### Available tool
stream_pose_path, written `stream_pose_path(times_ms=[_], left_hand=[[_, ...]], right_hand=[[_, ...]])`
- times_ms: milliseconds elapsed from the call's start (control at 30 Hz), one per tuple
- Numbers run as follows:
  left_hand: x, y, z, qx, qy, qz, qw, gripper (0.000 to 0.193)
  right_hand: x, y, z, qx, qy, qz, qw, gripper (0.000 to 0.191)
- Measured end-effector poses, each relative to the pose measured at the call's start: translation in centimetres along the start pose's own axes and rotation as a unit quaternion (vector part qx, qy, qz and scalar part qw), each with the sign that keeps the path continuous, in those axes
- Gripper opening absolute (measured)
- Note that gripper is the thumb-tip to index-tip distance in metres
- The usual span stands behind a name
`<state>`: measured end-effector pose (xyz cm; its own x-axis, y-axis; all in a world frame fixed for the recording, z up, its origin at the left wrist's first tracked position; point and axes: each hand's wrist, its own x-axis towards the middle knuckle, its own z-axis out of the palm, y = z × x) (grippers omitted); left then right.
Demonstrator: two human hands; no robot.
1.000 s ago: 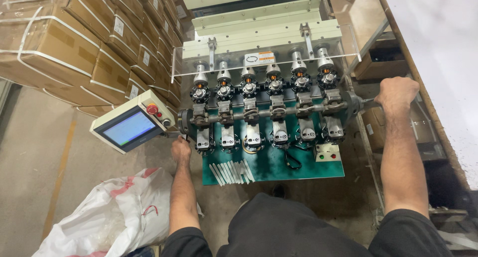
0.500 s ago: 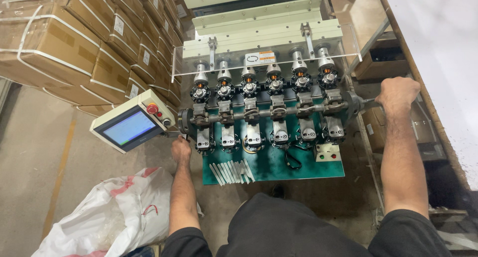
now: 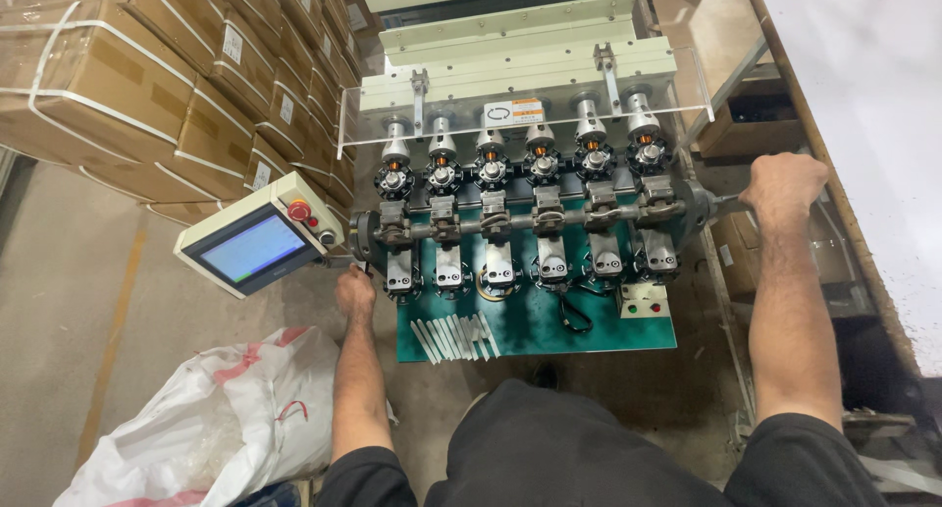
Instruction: The person unpacks bubble-wrapped round components from a cardboard box into a blue bin, then works at a multi-station rotary machine: fitting components into the machine's stations, pulling the lever to cycle it, removing finished parts, trimming or adjusting pieces with pliers, and applying tape to a part.
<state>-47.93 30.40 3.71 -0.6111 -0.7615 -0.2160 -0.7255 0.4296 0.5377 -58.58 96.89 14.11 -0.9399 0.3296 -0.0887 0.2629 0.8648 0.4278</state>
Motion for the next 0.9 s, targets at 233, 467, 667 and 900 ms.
stream_pose_path(times_ms=[233,467,667,900], left_hand=[[-1.8,1.6,-1.7,-0.041,-0.004,0.000,0.999,0.048],[-1.6,-1.7,0.3,-0.553,-0.098,-0.128,0.818,0.059],[-7.6,-5.8,8.4,-0.613,-0.282,-0.225,0.703,0.038],[-13.4,-8.7,14.2,-0.353,-0.501,-0.217,0.760,0.046]], right_hand=[[-1.6,0.0,-2.1,-0.003,0.007,0.001,1.000,0.050],[-1.2,-0.1,0.6,-0.067,0.041,-0.039,0.996,0.035],[-0.6,-0.1,1.8,-0.108,0.079,-0.070,0.989,0.036],[0.3,0.0,3.2,-0.099,0.085,-0.095,0.987,0.033]])
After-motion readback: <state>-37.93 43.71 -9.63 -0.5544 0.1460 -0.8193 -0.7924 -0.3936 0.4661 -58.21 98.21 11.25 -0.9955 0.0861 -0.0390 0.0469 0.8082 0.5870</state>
